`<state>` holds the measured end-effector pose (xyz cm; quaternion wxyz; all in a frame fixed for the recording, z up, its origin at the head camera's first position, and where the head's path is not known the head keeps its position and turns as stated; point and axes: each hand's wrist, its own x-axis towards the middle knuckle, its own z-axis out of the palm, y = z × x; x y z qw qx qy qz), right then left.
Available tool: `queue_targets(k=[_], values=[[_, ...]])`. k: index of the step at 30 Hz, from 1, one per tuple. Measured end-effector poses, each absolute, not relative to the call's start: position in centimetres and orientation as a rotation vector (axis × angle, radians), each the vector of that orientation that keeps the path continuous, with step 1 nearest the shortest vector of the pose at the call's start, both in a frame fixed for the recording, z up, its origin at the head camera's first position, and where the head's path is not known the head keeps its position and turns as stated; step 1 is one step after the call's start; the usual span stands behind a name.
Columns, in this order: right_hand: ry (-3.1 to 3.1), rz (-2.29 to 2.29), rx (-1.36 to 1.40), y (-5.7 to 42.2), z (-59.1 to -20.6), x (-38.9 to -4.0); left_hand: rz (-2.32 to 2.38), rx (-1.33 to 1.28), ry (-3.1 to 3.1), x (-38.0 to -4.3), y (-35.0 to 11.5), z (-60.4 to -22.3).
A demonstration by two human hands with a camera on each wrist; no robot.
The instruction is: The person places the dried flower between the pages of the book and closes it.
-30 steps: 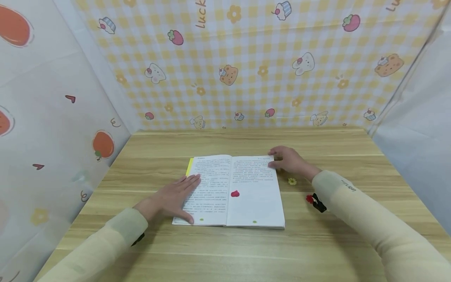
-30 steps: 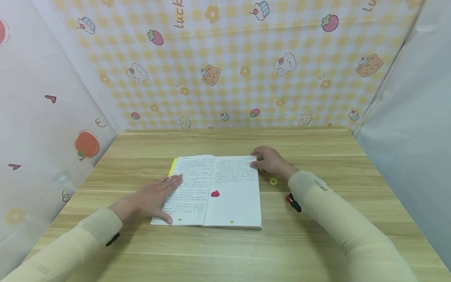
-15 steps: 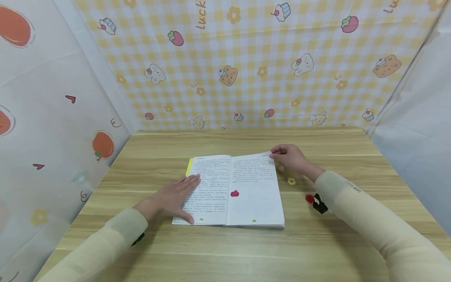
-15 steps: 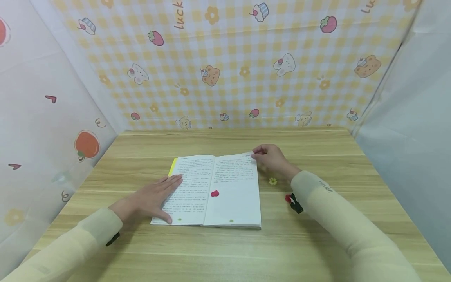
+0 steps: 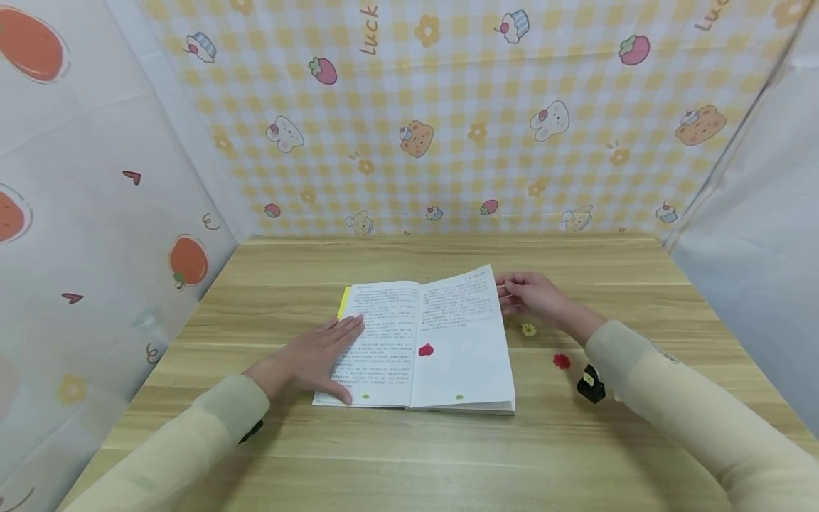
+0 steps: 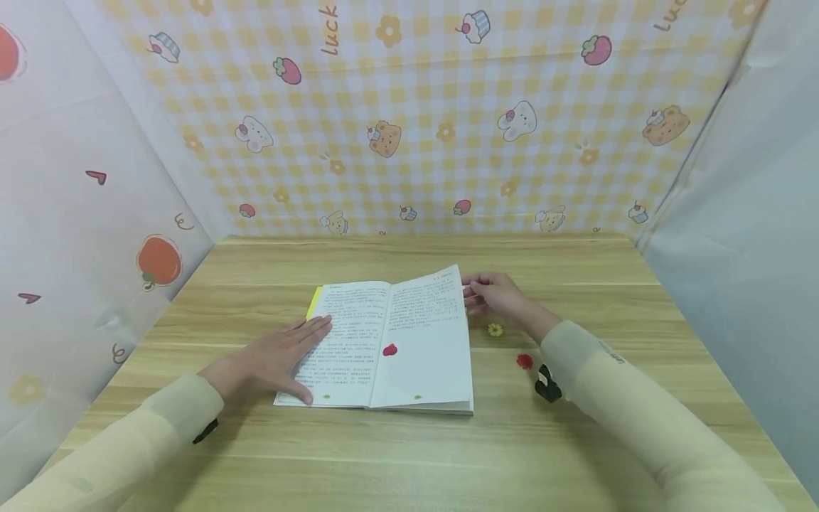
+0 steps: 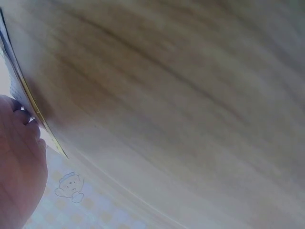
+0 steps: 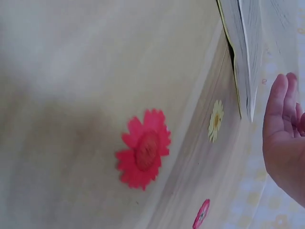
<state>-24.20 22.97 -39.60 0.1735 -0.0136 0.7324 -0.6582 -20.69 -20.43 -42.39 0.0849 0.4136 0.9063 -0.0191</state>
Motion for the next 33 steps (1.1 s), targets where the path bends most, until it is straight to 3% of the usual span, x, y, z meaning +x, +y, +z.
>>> queue_targets(k=[18,33], values=[[2.065,-1.920,-0.357,17.8,-40.7,-19.9,-0.017,1.242,2.705,-20.8,-20.7,-42.7],[2.293,-1.579,-0.881,13.0,-41.2,-18.6,0.178,1.246,2.756,-20.8,-21.6,-42.3]])
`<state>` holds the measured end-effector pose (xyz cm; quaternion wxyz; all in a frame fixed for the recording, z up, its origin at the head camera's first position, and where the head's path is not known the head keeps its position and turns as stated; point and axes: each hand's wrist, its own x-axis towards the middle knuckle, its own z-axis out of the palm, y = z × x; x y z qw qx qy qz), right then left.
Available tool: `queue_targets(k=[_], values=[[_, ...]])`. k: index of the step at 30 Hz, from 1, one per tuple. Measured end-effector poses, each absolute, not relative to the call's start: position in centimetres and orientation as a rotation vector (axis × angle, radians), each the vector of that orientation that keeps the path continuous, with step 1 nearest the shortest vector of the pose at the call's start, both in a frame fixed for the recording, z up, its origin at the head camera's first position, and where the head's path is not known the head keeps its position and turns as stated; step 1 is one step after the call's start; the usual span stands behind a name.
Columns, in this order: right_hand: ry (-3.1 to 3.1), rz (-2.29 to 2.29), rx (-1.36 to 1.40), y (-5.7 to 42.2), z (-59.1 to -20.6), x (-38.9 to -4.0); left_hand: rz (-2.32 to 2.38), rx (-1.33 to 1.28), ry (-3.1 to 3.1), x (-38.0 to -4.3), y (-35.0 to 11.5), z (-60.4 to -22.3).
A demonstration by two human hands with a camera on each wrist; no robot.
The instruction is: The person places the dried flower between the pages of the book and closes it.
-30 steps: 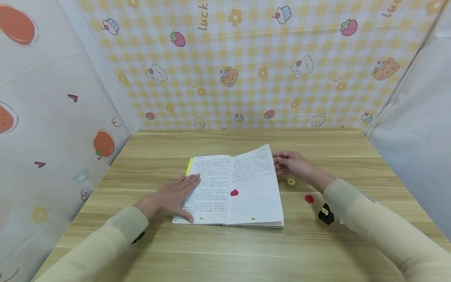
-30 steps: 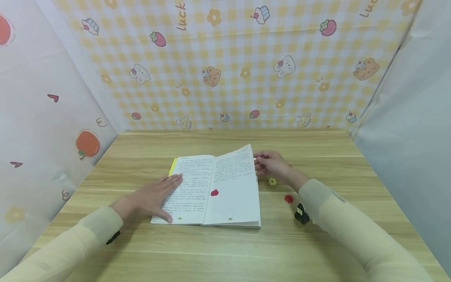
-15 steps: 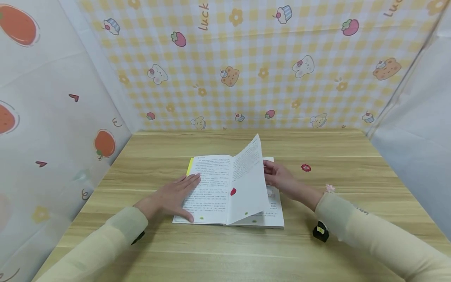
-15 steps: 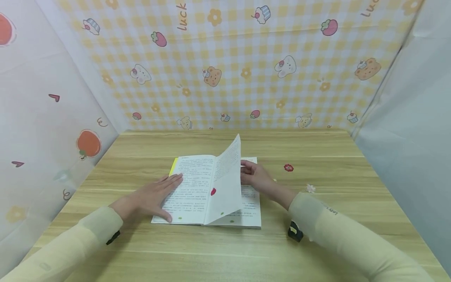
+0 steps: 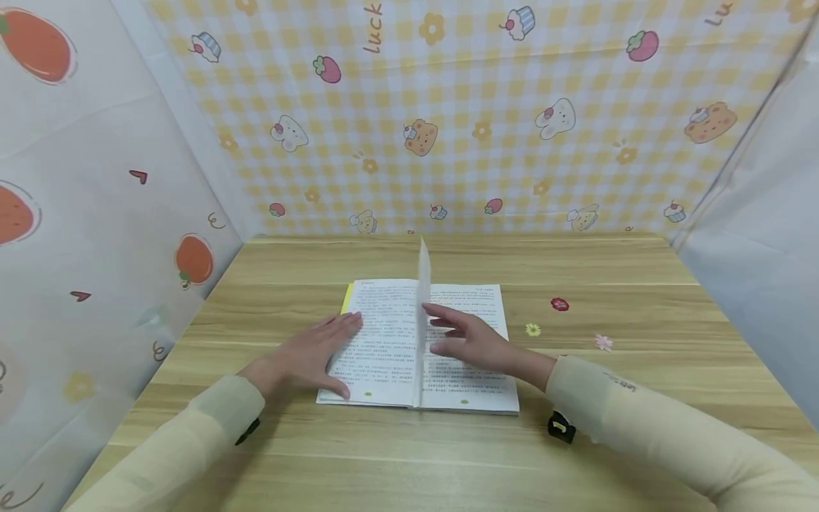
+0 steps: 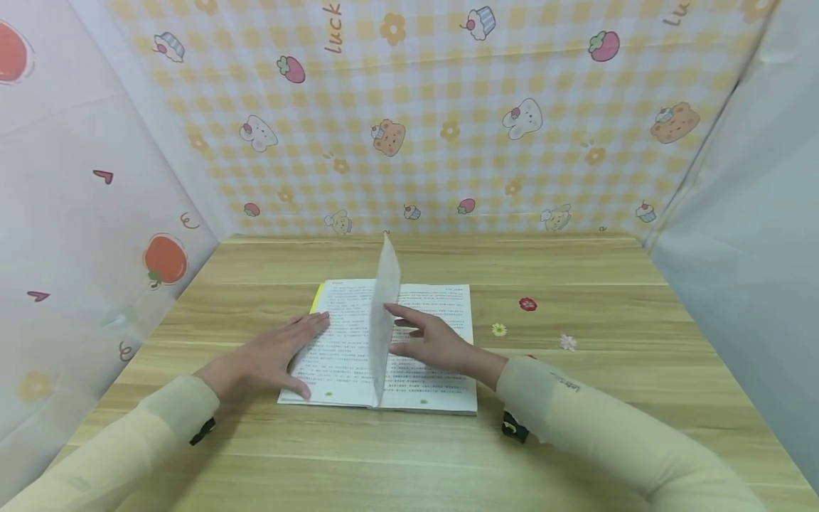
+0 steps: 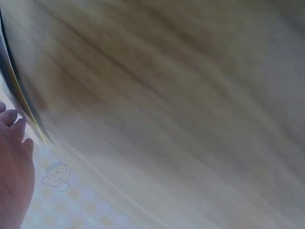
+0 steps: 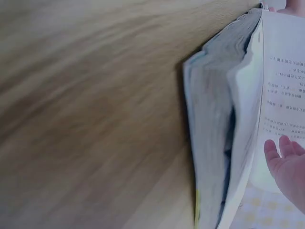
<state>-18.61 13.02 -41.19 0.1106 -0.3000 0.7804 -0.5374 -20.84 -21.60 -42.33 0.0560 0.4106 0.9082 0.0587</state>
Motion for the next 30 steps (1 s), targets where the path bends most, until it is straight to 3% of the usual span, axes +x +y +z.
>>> queue_targets(k=[7,18,30], values=[[2.436,-1.251,-1.066,11.9,-40.7,-18.3,0.433,1.253,2.846,-20.9,-22.4,-41.8],[2.499,-1.028,-1.160,11.1,-40.7,-18.5,0.888,1.705,3.064,-22.4,-22.9,-38.8],[2.526,-0.794,-1.234,9.9,-40.8,-18.8,0.600,1.852,2.910,-21.5,-20.1,-36.9]])
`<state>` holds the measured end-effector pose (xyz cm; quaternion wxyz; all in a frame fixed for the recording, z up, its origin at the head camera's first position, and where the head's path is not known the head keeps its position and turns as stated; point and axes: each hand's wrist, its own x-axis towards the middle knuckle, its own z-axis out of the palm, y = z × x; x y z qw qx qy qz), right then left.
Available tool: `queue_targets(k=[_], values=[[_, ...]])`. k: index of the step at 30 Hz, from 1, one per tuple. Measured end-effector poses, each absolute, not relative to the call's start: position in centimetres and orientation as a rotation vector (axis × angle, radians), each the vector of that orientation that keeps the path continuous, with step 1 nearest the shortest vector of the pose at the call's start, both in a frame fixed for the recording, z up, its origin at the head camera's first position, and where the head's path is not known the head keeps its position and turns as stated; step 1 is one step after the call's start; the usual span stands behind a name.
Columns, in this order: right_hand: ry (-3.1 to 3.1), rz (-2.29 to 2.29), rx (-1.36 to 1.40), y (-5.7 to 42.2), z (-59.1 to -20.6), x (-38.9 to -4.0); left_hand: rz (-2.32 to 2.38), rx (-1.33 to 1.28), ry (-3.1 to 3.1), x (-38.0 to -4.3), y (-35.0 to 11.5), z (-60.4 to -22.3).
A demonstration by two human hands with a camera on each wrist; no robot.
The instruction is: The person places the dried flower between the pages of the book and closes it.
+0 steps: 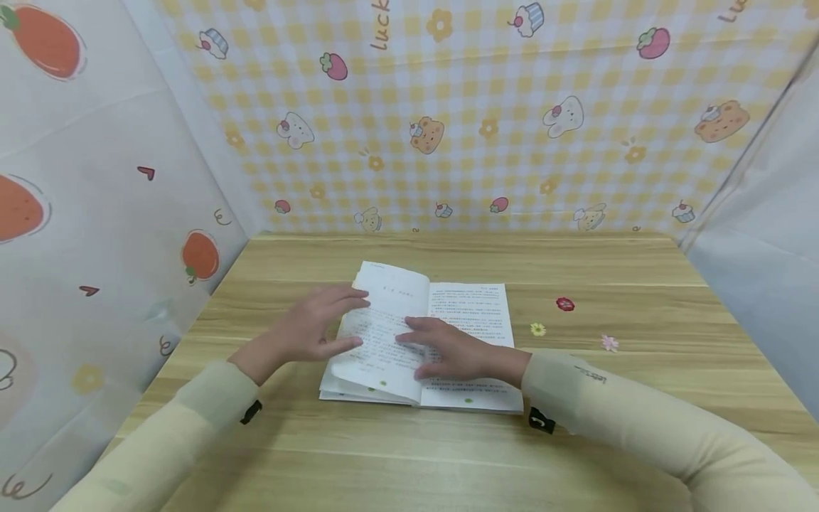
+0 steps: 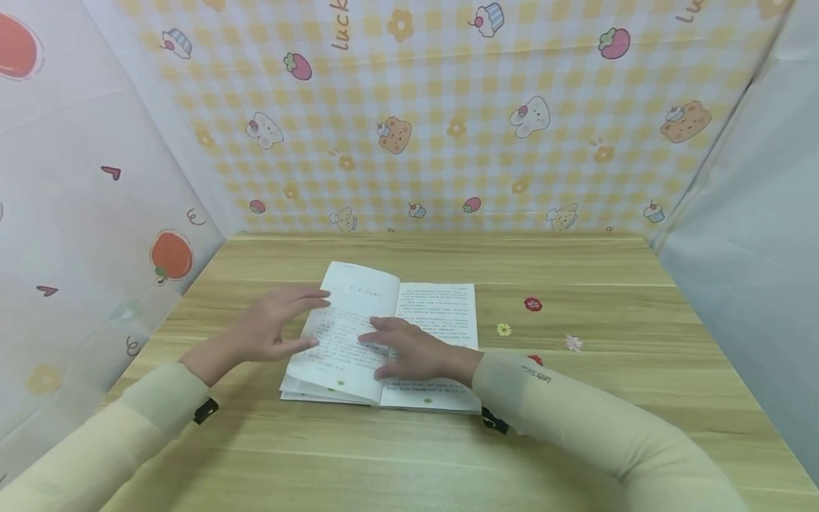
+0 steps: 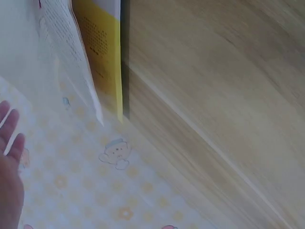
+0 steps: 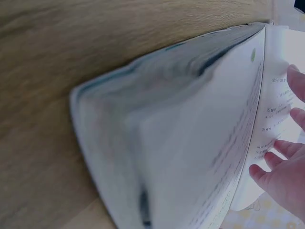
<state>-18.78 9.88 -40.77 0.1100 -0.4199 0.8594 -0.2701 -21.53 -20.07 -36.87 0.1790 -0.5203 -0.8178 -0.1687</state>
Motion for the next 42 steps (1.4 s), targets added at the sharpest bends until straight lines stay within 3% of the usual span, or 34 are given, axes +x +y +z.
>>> queue_targets(k=[13,42], values=[[2.530,-0.569,-1.206,8.7,-41.3,-18.9,-0.095,-1.463,-2.887,-20.8,-18.6,-39.7],[2.595,-0.179,-1.299,8.8,-41.2,-18.5,0.173,-1.496,-2.827,-21.3,-19.0,-42.7]])
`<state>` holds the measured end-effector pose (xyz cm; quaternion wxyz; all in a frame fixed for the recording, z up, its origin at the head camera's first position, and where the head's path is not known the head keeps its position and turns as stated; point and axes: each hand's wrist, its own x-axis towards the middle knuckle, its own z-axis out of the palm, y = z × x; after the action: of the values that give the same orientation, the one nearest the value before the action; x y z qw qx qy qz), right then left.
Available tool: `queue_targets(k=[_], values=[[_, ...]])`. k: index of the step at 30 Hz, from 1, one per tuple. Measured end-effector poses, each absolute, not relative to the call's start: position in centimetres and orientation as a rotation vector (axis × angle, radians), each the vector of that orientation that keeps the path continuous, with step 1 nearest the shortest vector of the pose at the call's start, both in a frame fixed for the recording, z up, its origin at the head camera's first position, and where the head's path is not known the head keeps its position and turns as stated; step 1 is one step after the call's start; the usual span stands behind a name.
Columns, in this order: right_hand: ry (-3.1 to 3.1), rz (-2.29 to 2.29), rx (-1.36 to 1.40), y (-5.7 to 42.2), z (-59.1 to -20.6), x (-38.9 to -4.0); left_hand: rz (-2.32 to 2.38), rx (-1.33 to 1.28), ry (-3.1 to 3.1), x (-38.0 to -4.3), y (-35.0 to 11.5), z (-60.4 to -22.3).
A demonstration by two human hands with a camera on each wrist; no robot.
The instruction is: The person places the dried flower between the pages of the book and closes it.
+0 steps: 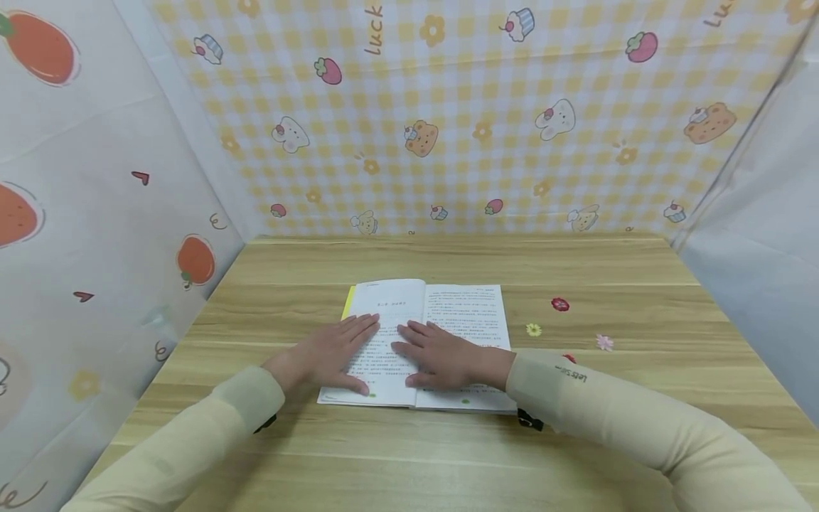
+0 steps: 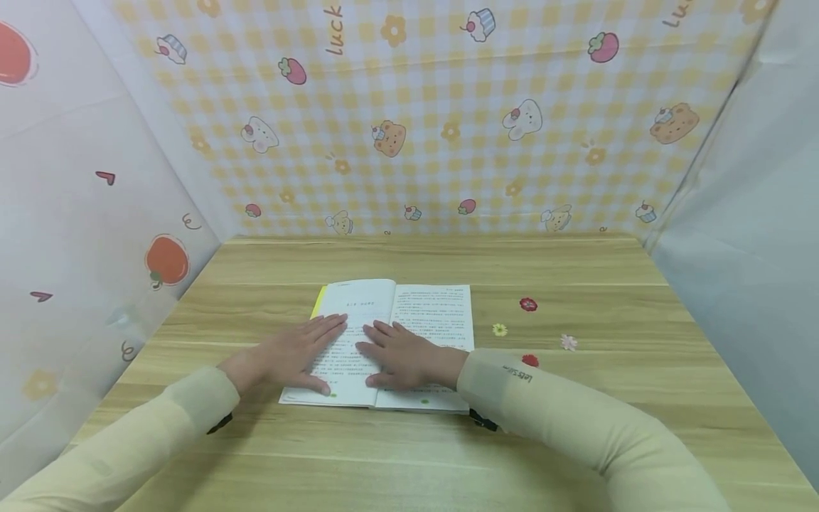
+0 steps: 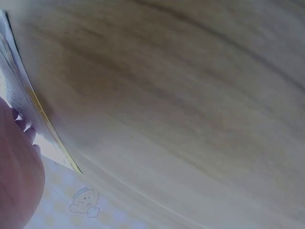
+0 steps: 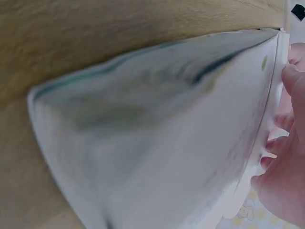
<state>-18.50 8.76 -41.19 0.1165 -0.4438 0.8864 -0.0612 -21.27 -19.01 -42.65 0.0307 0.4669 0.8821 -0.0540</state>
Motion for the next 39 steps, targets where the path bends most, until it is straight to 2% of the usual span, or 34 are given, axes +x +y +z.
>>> queue_targets(k=[8,21,28,39], values=[[2.673,-0.323,-1.301,11.3,-39.6,-18.5,-0.092,1.485,2.734,-21.2,-19.2,-43.0],[2.956,-0.656,-1.419,20.2,-39.3,-17.2,-0.137,1.455,2.718,-21.3,-19.1,-43.0],[2.968,-0.928,-1.010,24.9,-39.2,-15.7,-0.119,1.462,2.727,-21.1,-19.4,-43.2],[2.897,-1.273,-0.351,33.1,-39.6,-15.3,-0.097,1.465,2.738,-21.1,-19.4,-43.3]])
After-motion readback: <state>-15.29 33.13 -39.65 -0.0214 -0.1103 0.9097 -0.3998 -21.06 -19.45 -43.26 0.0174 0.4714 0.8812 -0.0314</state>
